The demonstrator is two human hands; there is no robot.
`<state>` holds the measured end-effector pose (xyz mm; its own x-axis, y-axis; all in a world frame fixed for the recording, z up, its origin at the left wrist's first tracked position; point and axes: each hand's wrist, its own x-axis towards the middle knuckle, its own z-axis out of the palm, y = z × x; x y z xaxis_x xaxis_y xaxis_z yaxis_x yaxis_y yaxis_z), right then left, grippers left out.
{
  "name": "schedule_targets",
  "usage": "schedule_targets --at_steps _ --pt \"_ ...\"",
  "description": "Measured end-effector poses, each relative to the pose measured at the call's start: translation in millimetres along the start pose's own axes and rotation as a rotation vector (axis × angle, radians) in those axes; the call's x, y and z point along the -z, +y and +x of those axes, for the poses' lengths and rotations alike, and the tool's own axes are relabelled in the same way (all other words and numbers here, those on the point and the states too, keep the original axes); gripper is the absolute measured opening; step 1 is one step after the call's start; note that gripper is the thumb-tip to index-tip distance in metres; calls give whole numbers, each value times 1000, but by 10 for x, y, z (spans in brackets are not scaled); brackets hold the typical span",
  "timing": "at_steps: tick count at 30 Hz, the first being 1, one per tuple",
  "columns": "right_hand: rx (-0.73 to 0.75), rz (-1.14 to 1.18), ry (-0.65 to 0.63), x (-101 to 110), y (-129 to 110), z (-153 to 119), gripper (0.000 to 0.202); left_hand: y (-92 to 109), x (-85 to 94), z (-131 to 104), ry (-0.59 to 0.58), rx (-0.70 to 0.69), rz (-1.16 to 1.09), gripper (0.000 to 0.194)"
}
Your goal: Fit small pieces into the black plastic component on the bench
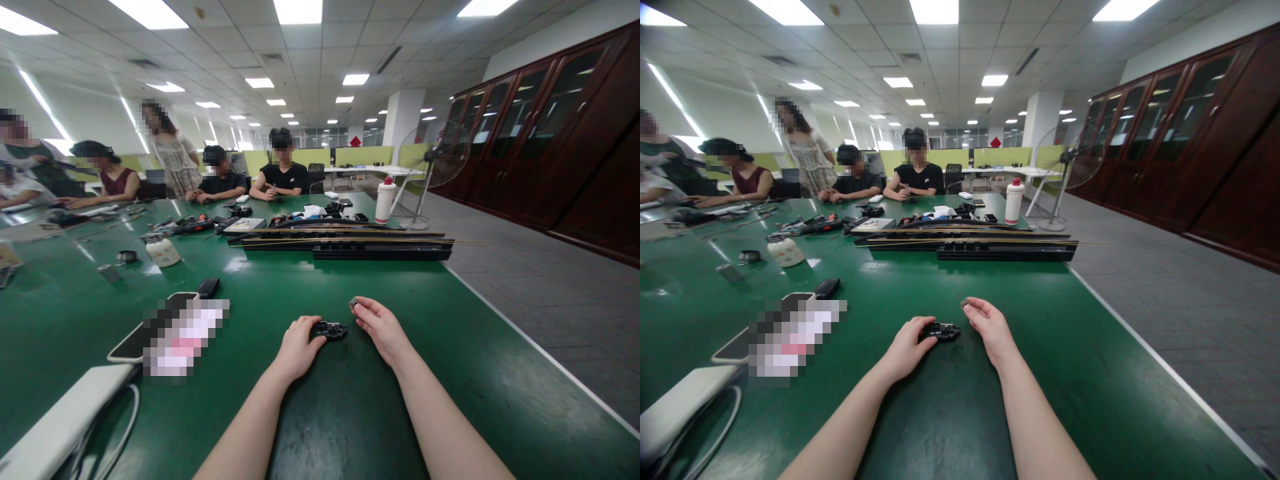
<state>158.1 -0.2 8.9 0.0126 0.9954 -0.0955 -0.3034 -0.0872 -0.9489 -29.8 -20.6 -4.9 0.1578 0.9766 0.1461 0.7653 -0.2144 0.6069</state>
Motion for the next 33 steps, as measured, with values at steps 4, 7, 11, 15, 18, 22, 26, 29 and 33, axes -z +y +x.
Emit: schedule_targets --at_steps 4,7,11,15,18,22,26,29,33 --pt "113 -122 -80 -56 23 -21 35 5 -4 4 -4 1 0 36" --pt "157 -208 -140 -70 59 -18 34 0 -11 5 -2 -3 2 36" --pt "198 -341 -194 -59 127 8 30 -16 -17 9 -4 -7 7 36" --pt "252 -540 -210 -67 157 -4 26 -32 -21 19 -5 -10 11 36" --pt "336 -742 -226 -90 152 -46 22 -45 -27 24 -3 -15 10 36" --pt "431 -962 -289 -115 147 -86 18 -57 -37 26 -5 -21 12 34" --pt "429 -990 -291 -115 153 -82 20 -56 -42 24 -6 -21 16 35" --pt "415 -977 -291 -103 159 -75 21 -53 -45 24 -6 -14 24 34" --pt "381 -940 -303 -75 166 -71 23 -53 -49 21 -6 -15 28 35"
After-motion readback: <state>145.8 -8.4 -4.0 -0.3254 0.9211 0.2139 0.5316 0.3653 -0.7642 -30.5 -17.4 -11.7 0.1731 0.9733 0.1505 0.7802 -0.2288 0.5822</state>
